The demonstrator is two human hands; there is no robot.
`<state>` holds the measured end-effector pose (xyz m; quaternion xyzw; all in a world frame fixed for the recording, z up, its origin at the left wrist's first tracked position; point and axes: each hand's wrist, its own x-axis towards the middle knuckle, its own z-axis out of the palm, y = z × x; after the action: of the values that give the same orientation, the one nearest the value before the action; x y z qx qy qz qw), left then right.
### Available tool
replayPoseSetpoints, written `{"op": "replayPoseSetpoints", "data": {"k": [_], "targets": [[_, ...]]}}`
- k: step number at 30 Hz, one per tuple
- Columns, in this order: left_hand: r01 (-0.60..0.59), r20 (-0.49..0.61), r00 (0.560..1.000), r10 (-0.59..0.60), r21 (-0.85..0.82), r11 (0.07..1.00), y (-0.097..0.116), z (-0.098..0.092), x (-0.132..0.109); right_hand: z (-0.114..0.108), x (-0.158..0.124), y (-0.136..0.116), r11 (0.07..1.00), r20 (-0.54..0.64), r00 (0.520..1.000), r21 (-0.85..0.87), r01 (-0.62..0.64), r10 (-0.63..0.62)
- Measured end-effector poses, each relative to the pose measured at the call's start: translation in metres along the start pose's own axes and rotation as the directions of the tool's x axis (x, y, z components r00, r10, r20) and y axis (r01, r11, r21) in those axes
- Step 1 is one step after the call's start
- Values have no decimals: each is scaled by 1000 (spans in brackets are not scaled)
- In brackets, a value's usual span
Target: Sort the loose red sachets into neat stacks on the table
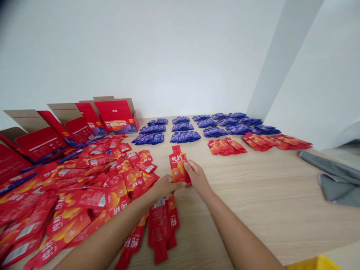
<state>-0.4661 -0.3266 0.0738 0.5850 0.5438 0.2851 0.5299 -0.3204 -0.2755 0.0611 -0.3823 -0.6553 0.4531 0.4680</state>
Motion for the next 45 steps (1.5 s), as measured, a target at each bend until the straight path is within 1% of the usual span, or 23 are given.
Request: {"op": "replayPoseSetpoints", "data": {"k": [1, 3, 5, 7, 8, 9, 10, 12, 13, 14, 15, 19, 24, 27, 31, 33, 34, 36, 38, 40, 42, 44, 45], "targets": [[-17, 3, 1000, 17, 62, 998, 1, -4, 1, -5, 4, 4, 1000, -24, 999, -15, -22, 22], [-47, 0, 999, 48, 138, 989, 4, -17, 3, -18, 12, 13, 989, -62, 996, -134, -70, 62], [-53, -99, 993, 72, 181, 982, 8, -39, 4, -30, 19, 22, 942, -68, 992, -313, -120, 104], [-72, -235, 961, 149, 307, 949, 10, -65, 4, -37, 24, 30, 894, -53, 989, -421, -151, 141], [-50, -299, 936, 184, 406, 913, 9, -77, 4, -39, 25, 33, 879, -43, 987, -449, -159, 157], [3, -345, 916, 204, 515, 857, 7, -89, 4, -39, 26, 36, 869, -34, 985, -466, -166, 170], [84, -370, 909, 194, 616, 784, 5, -100, 3, -38, 26, 38, 854, -27, 983, -490, -173, 184], [223, -382, 915, 129, 746, 627, -3, -115, 2, -35, 26, 39, 819, -21, 978, -543, -185, 207], [258, -373, 923, 93, 781, 569, -8, -120, 1, -35, 26, 39, 800, -22, 976, -568, -191, 217], [270, -358, 931, 66, 801, 534, -13, -123, 0, -35, 27, 39, 782, -24, 974, -591, -196, 226], [263, -338, 940, 52, 813, 519, -18, -125, 0, -37, 28, 38, 765, -28, 971, -612, -203, 235], [200, -250, 967, 40, 852, 483, -32, -125, 0, -51, 33, 36, 685, -69, 961, -688, -240, 268], [160, -200, 979, 49, 890, 427, -37, -124, 5, -62, 35, 40, 564, -117, 946, -778, -277, 302], [128, -173, 981, 90, 920, 371, -38, -123, 7, -61, 32, 41, 513, -143, 956, -818, -259, 255], [80, -135, 969, 207, 963, 257, -37, -123, 8, -56, 28, 37, 490, -166, 978, -846, -209, 130], [79, -138, 961, 238, 967, 241, -33, -124, 8, -52, 27, 35, 512, -155, 986, -843, -164, 60], [78, -138, 958, 250, 969, 236, -29, -124, 7, -49, 26, 34, 538, -140, 990, -834, -122, 7], [61, -129, 946, 297, 972, 228, -21, -122, 6, -40, 24, 31, 608, -94, 987, -794, 5, -131], [20, -105, 928, 357, 972, 234, -12, -116, 5, -29, 19, 27, 674, -33, 964, -721, 159, -263], [-45, -67, 912, 406, 964, 261, -3, -103, 2, -16, 12, 21, 720, 64, 942, -627, 296, -331], [-134, -15, 900, 435, 941, 310, 5, -85, -1, -3, 4, 14, 763, 185, 925, -523, 379, -333], [-234, 33, 891, 453, 889, 394, 11, -65, -4, 7, -4, 9, 808, 264, 928, -465, 361, -263], [-266, 31, 889, 458, 849, 457, 13, -57, -4, 10, -7, 7, 822, 275, 937, -466, 328, -218]]}}
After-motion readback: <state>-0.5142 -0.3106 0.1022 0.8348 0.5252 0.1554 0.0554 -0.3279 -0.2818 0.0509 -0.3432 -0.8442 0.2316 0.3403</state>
